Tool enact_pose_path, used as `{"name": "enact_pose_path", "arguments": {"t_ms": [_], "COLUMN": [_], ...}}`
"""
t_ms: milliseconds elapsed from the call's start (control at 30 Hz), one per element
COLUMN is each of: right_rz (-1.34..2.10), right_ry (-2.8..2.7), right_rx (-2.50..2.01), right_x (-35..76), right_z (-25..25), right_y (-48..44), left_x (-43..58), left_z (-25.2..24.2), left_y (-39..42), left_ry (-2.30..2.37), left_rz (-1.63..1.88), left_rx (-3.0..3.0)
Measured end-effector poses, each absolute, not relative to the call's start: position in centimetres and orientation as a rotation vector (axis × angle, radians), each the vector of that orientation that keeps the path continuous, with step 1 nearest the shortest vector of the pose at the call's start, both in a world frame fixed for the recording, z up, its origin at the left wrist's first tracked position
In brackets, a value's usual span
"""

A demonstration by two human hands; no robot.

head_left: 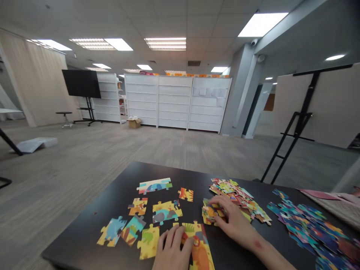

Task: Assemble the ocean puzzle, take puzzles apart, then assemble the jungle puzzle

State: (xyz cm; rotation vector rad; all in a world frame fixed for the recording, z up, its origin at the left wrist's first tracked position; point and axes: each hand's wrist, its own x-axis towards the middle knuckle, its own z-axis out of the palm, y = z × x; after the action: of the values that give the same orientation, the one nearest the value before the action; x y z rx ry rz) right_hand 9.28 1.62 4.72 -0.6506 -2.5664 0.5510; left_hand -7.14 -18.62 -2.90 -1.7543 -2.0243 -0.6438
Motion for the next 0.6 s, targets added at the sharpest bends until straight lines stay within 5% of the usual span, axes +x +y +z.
{"name": "enact_pose_path", "arguments": {"t_ms": [333,600], "right_rz": [0.442,0.228], "right_ry": [-2.548,-2.485], "right_rx": [-0.734,-0.589], "right_x": [8.8,9.4], "right_z": [3.2,1.7], "right_y": [2.5,4.1], "left_x": [-6.5,-7.6], "left_z": [-3.3,-1.2], "left_y": [-18.1,-19.0], "left_ry": [-2.073,-2.229], "left_rz": [-0.748,-1.222], "left_rx": [-1.741,-1.885]}}
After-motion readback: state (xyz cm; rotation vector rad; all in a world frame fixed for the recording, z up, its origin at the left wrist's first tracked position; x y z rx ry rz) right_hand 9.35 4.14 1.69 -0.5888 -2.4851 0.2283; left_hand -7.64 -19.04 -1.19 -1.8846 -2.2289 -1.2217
